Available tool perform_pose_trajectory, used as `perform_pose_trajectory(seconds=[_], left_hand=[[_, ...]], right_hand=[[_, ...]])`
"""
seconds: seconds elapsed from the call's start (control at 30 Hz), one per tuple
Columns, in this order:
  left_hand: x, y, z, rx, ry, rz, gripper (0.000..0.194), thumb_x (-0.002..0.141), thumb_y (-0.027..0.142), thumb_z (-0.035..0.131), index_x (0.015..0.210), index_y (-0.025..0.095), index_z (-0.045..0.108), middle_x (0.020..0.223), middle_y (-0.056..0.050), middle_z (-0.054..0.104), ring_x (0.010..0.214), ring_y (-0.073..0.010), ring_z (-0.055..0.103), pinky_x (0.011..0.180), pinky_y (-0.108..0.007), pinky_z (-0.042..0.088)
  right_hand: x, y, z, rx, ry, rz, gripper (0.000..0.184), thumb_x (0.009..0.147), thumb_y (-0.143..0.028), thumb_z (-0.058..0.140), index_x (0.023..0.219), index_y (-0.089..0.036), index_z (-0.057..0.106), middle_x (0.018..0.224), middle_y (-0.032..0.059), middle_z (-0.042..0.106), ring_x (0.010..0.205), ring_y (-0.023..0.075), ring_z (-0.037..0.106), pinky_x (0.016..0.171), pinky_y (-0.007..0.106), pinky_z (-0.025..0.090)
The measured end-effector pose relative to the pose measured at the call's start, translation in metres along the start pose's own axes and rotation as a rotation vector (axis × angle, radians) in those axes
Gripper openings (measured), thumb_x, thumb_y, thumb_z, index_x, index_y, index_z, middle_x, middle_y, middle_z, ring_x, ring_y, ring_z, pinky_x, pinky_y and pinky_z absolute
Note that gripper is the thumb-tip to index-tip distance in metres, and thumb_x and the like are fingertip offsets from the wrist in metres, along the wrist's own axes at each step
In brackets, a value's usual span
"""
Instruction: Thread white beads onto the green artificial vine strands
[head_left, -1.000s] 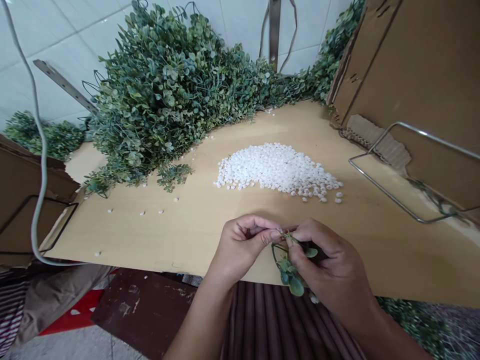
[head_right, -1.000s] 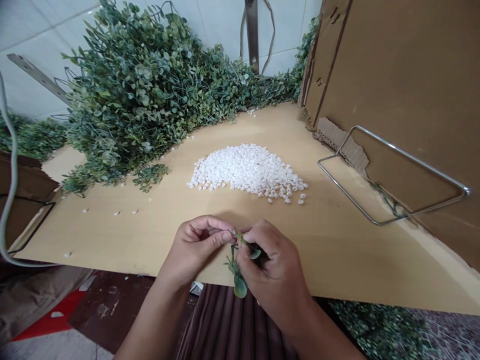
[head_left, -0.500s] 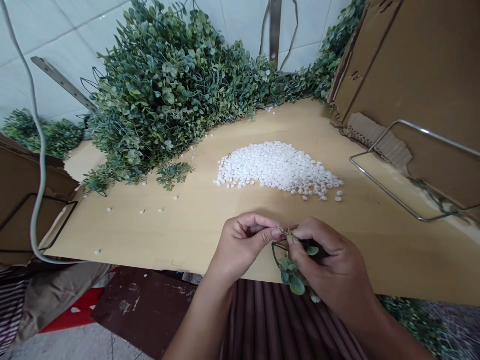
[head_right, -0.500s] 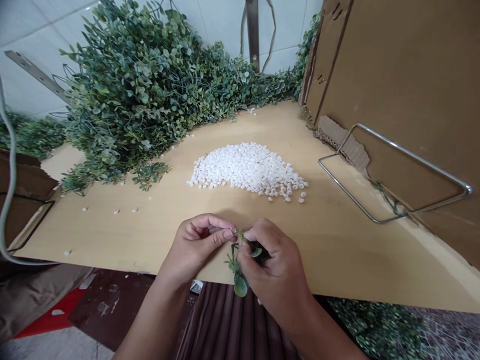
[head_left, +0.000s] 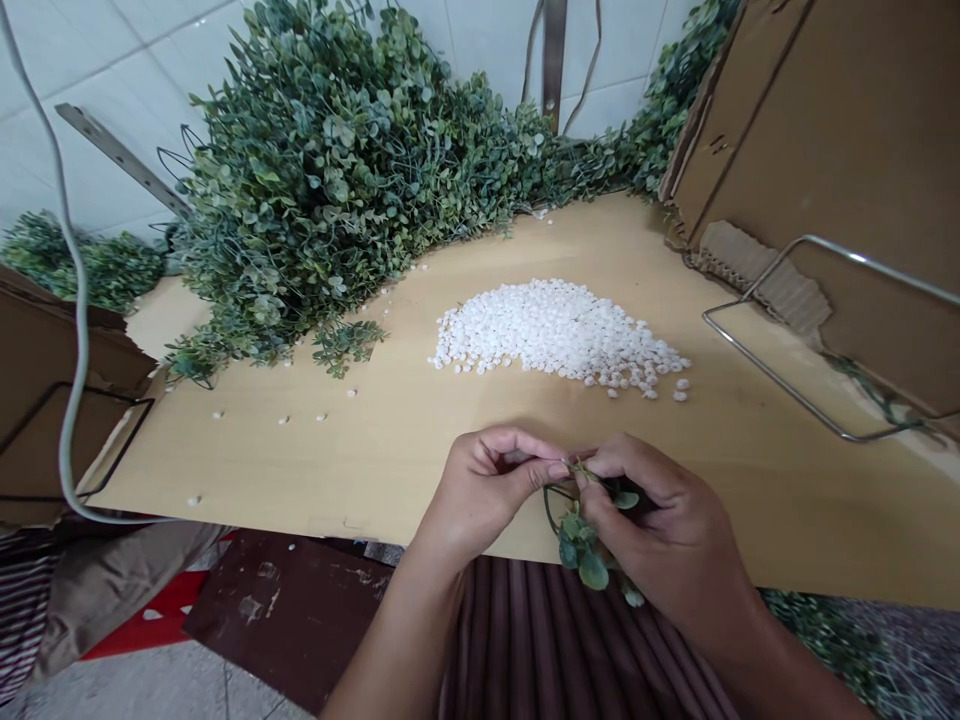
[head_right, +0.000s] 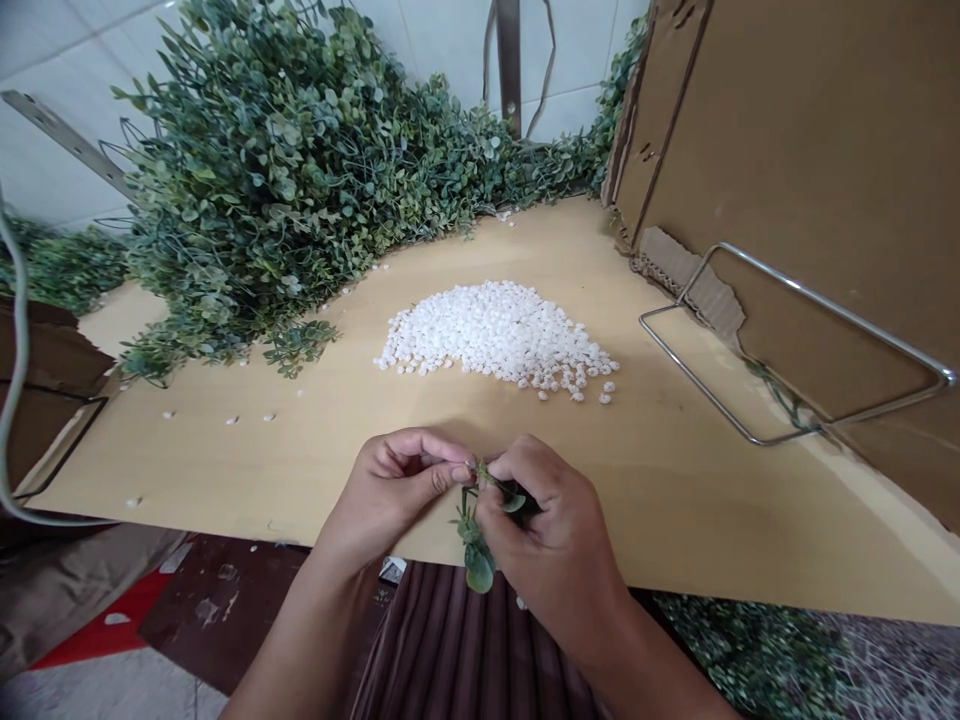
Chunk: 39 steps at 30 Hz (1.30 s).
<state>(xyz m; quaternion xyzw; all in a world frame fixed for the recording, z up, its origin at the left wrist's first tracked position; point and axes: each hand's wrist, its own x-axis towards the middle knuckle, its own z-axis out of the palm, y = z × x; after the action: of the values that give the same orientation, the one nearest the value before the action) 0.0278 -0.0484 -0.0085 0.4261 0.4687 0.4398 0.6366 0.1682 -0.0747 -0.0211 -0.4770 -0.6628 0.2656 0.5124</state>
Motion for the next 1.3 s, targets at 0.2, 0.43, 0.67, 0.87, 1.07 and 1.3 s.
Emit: perform_pose_trajectory(seconds=[0.2, 0.43, 0.67, 0.87, 1.07, 1.3], left_hand=[[0.001, 0.001, 0.002, -0.015, 0.001, -0.019, 0.027, 0.048, 0.034, 0.085, 0.056, 0.015, 0.070, 0.055, -0.001, 0.068, 0.053, -0.0106, 0.060, 0.061, -0.024, 0.054], [0.001, 0.000, 0.002, -0.079, 0.019, -0.028, 0.022, 0.052, 0.028, 0.084, 0.065, 0.015, 0.072, 0.058, -0.001, 0.069, 0.054, -0.0111, 0.061, 0.061, -0.025, 0.054], [0.001, 0.001, 0.002, -0.036, -0.004, 0.029, 0.013, 0.057, 0.024, 0.081, 0.063, 0.016, 0.073, 0.065, -0.003, 0.072, 0.063, -0.0133, 0.065, 0.070, -0.026, 0.055], [0.002, 0.001, 0.003, -0.073, -0.016, 0.011, 0.017, 0.053, 0.027, 0.084, 0.060, 0.016, 0.073, 0.061, -0.001, 0.070, 0.059, -0.0108, 0.063, 0.065, -0.023, 0.054], [0.002, -0.001, 0.009, -0.135, -0.006, -0.027, 0.018, 0.052, 0.026, 0.085, 0.061, 0.017, 0.073, 0.061, -0.001, 0.071, 0.057, -0.0096, 0.062, 0.065, -0.022, 0.053], [0.002, 0.000, 0.010, -0.141, 0.008, -0.054, 0.018, 0.051, 0.024, 0.085, 0.060, 0.015, 0.072, 0.058, 0.000, 0.069, 0.056, -0.0085, 0.062, 0.064, -0.020, 0.053]], right_hand=[[-0.001, 0.000, 0.000, 0.044, -0.009, 0.045, 0.015, 0.078, -0.013, 0.051, 0.065, -0.019, 0.054, 0.061, -0.0003, 0.057, 0.054, 0.0129, 0.054, 0.049, 0.021, 0.044], [0.001, -0.002, 0.000, 0.121, -0.002, 0.082, 0.013, 0.081, -0.017, 0.055, 0.068, -0.020, 0.056, 0.062, 0.0002, 0.058, 0.059, 0.0148, 0.058, 0.053, 0.023, 0.049], [0.000, -0.001, 0.000, 0.116, 0.032, 0.070, 0.012, 0.079, -0.015, 0.055, 0.069, -0.020, 0.058, 0.060, -0.0014, 0.056, 0.053, 0.0119, 0.054, 0.050, 0.021, 0.046], [-0.001, -0.001, 0.001, 0.132, 0.031, 0.069, 0.013, 0.078, -0.013, 0.054, 0.068, -0.020, 0.058, 0.060, -0.0017, 0.055, 0.054, 0.0115, 0.053, 0.050, 0.021, 0.044], [-0.001, 0.000, 0.001, 0.148, 0.030, 0.109, 0.013, 0.079, -0.013, 0.054, 0.069, -0.019, 0.059, 0.062, -0.0010, 0.057, 0.056, 0.0118, 0.054, 0.052, 0.020, 0.045], [-0.001, 0.001, 0.000, 0.142, 0.020, 0.134, 0.014, 0.079, -0.016, 0.054, 0.066, -0.018, 0.057, 0.061, -0.0007, 0.057, 0.058, 0.0128, 0.055, 0.054, 0.021, 0.044]])
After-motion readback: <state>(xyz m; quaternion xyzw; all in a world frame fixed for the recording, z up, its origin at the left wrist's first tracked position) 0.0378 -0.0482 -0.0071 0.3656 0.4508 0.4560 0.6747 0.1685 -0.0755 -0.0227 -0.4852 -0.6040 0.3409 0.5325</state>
